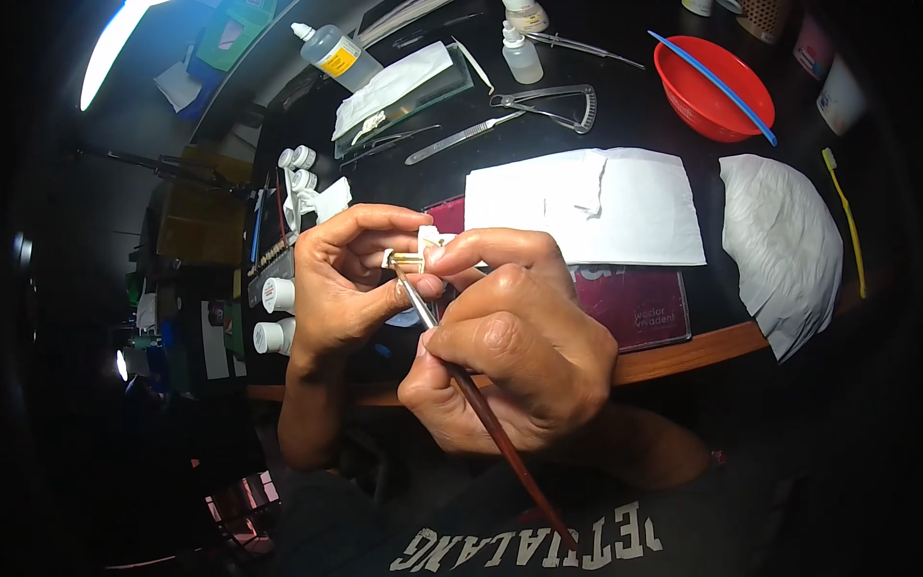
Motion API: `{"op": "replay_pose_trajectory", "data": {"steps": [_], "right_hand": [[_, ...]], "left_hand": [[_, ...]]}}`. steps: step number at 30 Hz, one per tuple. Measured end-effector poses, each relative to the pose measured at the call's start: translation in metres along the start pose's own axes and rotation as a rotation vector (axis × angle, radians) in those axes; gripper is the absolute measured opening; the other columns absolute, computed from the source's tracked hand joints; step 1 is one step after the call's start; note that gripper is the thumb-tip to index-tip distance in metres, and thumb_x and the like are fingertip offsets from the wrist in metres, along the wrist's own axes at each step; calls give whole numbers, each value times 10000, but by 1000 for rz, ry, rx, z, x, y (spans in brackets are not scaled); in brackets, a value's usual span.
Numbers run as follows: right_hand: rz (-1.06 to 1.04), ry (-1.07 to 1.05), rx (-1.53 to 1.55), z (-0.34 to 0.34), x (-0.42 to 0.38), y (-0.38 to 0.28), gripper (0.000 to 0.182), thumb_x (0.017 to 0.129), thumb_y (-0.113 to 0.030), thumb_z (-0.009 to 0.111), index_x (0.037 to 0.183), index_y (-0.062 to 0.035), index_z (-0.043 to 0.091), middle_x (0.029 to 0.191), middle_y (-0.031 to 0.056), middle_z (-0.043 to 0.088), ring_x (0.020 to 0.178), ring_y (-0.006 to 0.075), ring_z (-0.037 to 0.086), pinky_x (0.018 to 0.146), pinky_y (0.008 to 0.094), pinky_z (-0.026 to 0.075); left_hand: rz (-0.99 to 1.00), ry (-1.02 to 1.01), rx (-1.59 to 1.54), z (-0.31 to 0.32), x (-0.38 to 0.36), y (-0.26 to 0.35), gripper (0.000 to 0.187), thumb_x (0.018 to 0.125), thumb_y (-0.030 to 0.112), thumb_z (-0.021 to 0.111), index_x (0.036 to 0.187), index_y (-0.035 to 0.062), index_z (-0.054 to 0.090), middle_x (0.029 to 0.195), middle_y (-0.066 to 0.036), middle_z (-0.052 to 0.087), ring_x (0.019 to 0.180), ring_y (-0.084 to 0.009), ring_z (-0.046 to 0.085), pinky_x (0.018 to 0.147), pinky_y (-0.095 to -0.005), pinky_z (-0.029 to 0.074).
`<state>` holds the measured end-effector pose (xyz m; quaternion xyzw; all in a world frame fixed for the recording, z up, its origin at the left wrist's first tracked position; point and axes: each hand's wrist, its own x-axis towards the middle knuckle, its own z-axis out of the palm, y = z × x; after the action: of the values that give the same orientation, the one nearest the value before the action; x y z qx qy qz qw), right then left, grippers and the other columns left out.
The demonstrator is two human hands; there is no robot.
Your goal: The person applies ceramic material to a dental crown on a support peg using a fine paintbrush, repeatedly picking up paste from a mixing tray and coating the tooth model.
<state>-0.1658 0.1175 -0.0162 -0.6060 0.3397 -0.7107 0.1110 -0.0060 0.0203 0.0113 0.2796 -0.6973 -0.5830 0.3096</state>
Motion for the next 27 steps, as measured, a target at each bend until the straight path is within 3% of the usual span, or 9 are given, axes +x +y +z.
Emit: {"op": "replay_pose_trajectory", "data": {"steps": [13, 18, 23, 25, 27], "right_hand": [[40, -41, 5, -4, -1, -6, 308, 721, 100, 641, 974, -34, 528, 817, 98, 573, 1022, 299, 566, 895, 462, 606], [23, -56, -20, -3, -1, -6, 327, 699, 129, 647, 957, -38, 536, 829, 92, 575, 1028, 298, 566, 913, 470, 601], [9, 21, -29, 2, -1, -6, 242, 675, 107, 682, 854, -26, 587, 810, 81, 589, 990, 302, 618, 832, 410, 611], [10, -49, -36, -1, -2, -6, 324, 695, 127, 653, 945, -48, 543, 844, 84, 565, 1030, 301, 571, 913, 473, 601], [5, -51, -41, -1, -2, -6, 321, 694, 127, 653, 940, -48, 544, 846, 84, 565, 1033, 300, 571, 917, 472, 600]], "left_hand": [[-5, 9, -33, 2, -2, 1, 372, 765, -67, 792, 1097, -86, 627, 981, -178, 723, 882, -188, 729, 806, -259, 596], [-9, 5, 6, 2, -1, 2, 358, 758, -67, 801, 1074, -84, 634, 987, -177, 722, 889, -179, 724, 804, -257, 596], [-17, 2, 23, 3, -2, 3, 411, 748, -60, 808, 1103, -100, 605, 981, -196, 716, 898, -190, 716, 809, -282, 594], [-25, 5, 11, 3, -2, 3, 410, 745, -63, 809, 1100, -98, 606, 983, -195, 716, 898, -190, 716, 810, -283, 594], [-28, 0, 14, 2, -2, 3, 409, 741, -66, 812, 1095, -97, 608, 987, -195, 716, 902, -190, 715, 813, -286, 592]]}}
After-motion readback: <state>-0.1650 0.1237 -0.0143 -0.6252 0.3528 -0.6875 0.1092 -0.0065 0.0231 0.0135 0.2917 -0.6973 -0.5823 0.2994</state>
